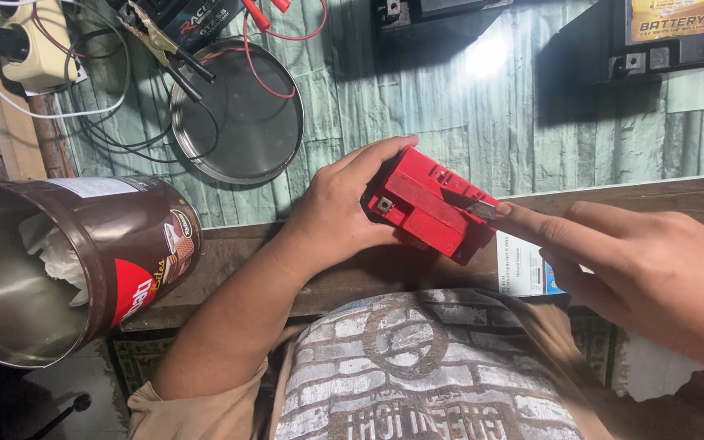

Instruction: Using a utility knife and a metal tool to pry open and clean the top of a red battery casing.

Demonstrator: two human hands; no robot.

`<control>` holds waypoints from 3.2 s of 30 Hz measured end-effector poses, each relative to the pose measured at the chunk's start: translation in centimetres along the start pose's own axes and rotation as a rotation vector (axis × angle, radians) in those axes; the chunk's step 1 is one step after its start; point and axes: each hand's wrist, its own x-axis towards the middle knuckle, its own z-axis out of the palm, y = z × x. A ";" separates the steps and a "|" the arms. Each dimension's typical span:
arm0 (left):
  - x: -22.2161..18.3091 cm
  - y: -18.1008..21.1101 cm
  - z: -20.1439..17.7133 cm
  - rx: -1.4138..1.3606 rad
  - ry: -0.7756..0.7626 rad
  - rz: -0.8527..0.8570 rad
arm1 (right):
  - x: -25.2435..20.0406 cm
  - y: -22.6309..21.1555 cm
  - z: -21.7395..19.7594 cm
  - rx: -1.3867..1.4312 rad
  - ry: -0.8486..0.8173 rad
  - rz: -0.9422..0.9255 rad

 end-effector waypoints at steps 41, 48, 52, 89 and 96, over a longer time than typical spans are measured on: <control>0.8 4.8 1.1 0.735 0.151 0.558 | -0.9 4.4 7.1 0.249 0.223 0.488; 2.2 4.7 2.8 0.885 0.257 0.552 | 0.2 3.9 7.8 0.069 0.282 0.340; 2.7 3.9 3.3 0.876 0.283 0.571 | 1.0 3.8 7.7 0.054 0.347 0.222; 2.9 1.5 4.1 0.822 0.218 0.617 | -2.6 9.3 10.8 0.101 0.838 0.354; 3.0 3.4 3.3 0.851 0.145 0.594 | -12.8 15.8 10.0 -0.041 0.897 0.957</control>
